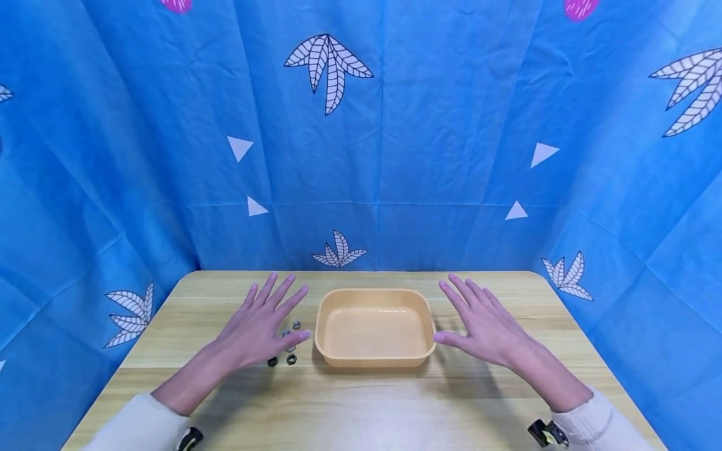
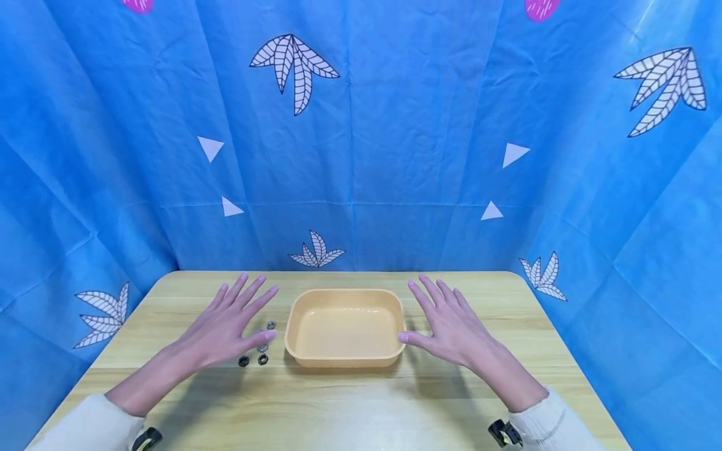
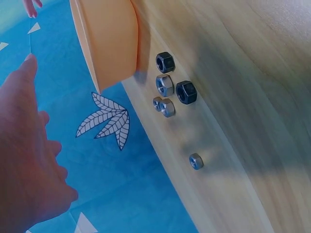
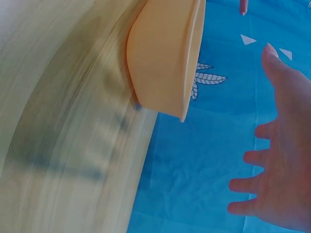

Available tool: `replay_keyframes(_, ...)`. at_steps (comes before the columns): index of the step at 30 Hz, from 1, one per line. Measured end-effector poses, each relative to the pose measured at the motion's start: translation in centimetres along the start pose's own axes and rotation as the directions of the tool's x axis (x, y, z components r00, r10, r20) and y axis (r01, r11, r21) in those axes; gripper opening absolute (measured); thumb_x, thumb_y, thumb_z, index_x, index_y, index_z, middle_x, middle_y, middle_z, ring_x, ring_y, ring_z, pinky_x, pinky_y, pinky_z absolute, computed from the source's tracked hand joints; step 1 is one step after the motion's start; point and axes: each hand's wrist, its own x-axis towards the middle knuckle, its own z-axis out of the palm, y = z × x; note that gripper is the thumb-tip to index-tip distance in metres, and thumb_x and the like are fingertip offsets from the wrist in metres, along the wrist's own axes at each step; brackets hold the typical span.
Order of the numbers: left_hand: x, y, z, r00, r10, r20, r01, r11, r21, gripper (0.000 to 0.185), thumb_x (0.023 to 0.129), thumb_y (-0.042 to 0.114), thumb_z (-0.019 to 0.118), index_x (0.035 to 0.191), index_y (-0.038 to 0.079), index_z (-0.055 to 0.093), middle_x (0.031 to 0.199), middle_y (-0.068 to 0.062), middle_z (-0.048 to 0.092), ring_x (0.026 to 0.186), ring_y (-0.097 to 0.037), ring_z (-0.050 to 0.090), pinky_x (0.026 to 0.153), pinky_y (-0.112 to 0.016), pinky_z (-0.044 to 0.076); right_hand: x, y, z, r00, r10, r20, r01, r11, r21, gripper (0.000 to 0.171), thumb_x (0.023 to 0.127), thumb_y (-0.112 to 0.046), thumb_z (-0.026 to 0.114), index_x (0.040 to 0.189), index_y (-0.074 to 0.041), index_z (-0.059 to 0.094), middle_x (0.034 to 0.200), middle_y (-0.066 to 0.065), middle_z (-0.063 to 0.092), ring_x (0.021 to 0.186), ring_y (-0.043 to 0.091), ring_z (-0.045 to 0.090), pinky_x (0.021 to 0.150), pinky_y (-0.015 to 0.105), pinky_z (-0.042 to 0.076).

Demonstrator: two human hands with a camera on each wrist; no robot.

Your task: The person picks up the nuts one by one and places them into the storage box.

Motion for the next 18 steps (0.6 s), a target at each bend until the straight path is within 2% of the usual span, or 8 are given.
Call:
replay_keyframes(4,0.2,0.2,0.3,1.000,0.004,-0.006,-0.004,1.000,-0.003,0.084,0.096,0.072,0.052,0.164,0.030,0.028,0.175,-0.007,0.018,0.162,-0.042,0.007,0.127,-0.071,0.011,0.1,0.0,0.4,1.000,0.001,-0.003,-0.001,1.000,0.009,0.099,0.092,-0.074,0.057,0.165,-0.017,0.024,0.172,0.017,0.025,0.154,0.049,0.030,0.122,0.070,0.027)
replay_keyframes(18,0.4,0.5,1.6,1.000,0.007,-0.010,-0.007,0.999,-0.031,0.087,0.095,0.078,0.046,0.165,0.031,0.025,0.174,-0.008,0.020,0.162,-0.041,0.010,0.128,-0.068,0.010,0.5,0.0,2.1,1.000,0.020,-0.012,-0.019,0.999,0.048,0.102,0.092,-0.073,0.059,0.164,-0.009,0.025,0.169,0.019,0.030,0.151,0.049,0.035,0.120,0.069,0.031)
